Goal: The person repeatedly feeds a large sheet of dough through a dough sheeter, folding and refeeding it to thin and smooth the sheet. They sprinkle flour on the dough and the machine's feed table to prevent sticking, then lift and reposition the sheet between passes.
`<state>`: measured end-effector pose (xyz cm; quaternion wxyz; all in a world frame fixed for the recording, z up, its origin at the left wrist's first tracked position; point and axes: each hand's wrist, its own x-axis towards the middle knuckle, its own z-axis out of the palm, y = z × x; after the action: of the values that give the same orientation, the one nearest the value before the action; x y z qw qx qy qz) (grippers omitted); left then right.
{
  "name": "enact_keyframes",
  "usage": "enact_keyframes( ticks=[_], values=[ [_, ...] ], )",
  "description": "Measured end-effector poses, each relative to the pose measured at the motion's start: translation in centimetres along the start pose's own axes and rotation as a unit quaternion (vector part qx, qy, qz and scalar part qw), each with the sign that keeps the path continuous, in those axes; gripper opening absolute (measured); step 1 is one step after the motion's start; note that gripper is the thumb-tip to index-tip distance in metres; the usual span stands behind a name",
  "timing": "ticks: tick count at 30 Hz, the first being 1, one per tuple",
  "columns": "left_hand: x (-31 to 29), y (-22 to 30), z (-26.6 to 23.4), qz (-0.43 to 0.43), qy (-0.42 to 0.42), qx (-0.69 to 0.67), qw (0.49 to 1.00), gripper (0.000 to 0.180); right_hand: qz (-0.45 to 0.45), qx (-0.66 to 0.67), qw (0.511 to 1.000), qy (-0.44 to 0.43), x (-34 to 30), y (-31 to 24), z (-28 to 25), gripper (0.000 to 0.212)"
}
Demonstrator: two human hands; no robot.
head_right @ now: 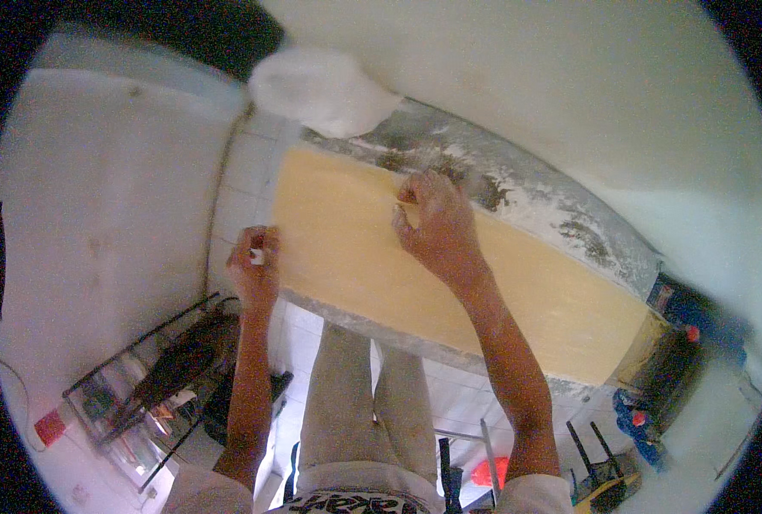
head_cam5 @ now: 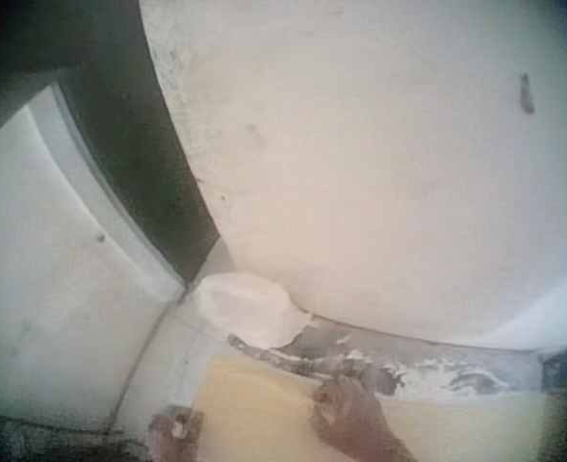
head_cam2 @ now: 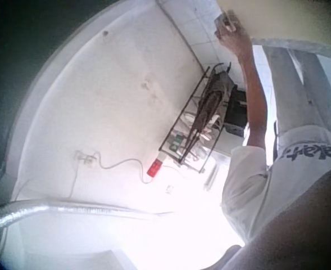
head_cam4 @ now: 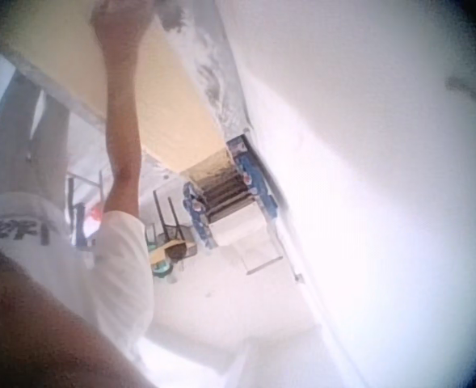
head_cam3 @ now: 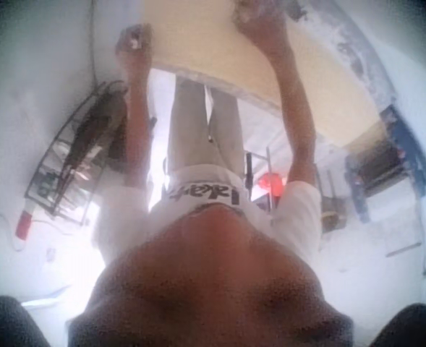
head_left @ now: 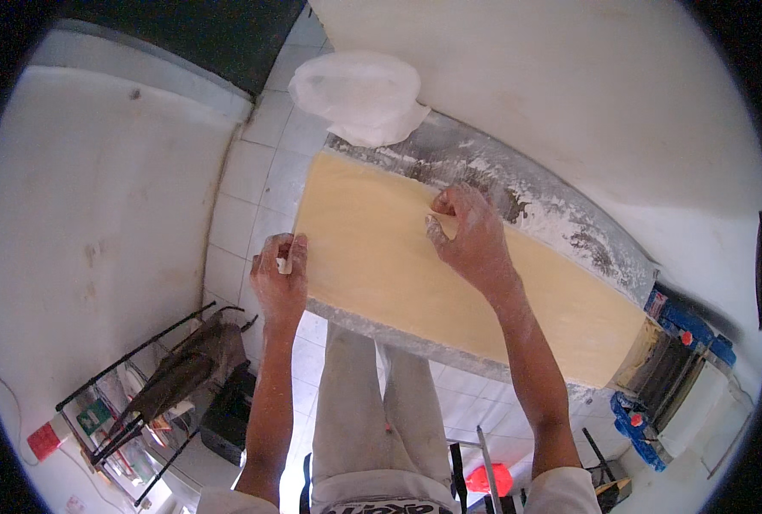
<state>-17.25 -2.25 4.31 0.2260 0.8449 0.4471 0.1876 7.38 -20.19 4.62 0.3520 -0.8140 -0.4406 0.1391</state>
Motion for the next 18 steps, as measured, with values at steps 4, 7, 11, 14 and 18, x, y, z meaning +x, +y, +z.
enact_keyframes(
  ticks=[4,7,11,14,18],
  values=[
    [-0.4,-0.2,0.1,0.026,-0.032,0.046,0.998,0.016,0.035,0.059,0.996,-0.055,1.8,-0.4,-0.4,0.037],
    [-0.1,-1.5,0.1,0.070,-0.028,0.016,0.997,0.017,0.106,0.136,0.976,-0.131,2.8,-0.2,-0.6,0.042],
    [0.2,-1.8,-0.9,0.010,-0.071,-0.015,0.997,0.018,0.141,0.174,0.954,-0.202,3.8,1.1,-1.4,0.049],
    [0.3,-2.0,-1.1,-0.001,-0.079,-0.014,0.997,0.019,0.147,0.156,0.944,-0.252,4.8,1.8,-2.2,0.053],
    [0.2,-2.8,-1.1,-0.015,-0.077,-0.020,0.997,0.011,0.143,0.217,0.936,-0.239,5.8,1.6,-1.3,0.056]
  ],
)
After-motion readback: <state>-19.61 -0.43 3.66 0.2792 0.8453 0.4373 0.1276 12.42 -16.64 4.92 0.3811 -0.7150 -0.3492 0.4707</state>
